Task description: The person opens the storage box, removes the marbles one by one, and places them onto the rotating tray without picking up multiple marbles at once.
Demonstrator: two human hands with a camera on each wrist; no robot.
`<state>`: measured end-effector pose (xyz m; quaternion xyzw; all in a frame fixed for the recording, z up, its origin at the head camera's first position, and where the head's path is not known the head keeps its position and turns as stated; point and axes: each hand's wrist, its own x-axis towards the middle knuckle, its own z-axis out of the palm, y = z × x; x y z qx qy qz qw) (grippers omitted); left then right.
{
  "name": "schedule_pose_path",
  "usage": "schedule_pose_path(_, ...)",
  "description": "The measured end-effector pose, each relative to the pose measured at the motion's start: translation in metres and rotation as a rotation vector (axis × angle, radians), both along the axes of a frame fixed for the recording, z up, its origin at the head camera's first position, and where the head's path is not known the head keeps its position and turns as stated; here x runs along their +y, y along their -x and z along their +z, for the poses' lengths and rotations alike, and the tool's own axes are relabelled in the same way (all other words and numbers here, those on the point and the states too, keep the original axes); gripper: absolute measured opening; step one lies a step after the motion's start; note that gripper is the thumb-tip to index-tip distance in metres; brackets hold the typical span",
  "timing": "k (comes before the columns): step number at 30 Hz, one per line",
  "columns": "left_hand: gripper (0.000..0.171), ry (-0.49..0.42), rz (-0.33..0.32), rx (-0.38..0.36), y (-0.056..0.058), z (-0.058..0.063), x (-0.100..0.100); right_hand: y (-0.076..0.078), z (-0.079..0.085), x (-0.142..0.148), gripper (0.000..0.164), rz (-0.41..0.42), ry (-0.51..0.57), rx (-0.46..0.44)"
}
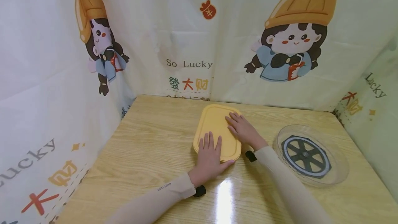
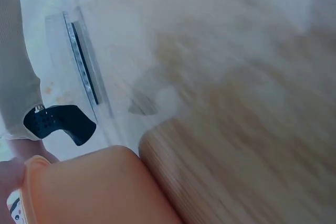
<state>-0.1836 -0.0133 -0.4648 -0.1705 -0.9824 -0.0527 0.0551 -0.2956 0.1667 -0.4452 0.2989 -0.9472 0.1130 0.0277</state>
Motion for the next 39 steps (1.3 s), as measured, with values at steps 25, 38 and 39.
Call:
schedule_pose_path(25, 0.074, 0.062, -0.167, 0.005, 0.001, 0.009, 0.002, -0.075, -0.009, 0.028, 0.091, -0.042, 0.162, -0.054)
schedule_pose_path(38, 0.026, 0.027, -0.524, 0.531, 0.011, 0.013, -0.006, -0.081, -0.023, 0.044, 0.116, -0.055, 0.12, -0.084)
schedule_pose_path(39, 0.024, 0.042, -0.536, 0.546, 0.011, 0.014, -0.005, -0.08, -0.024, 0.044, 0.117, -0.052, 0.111, -0.078)
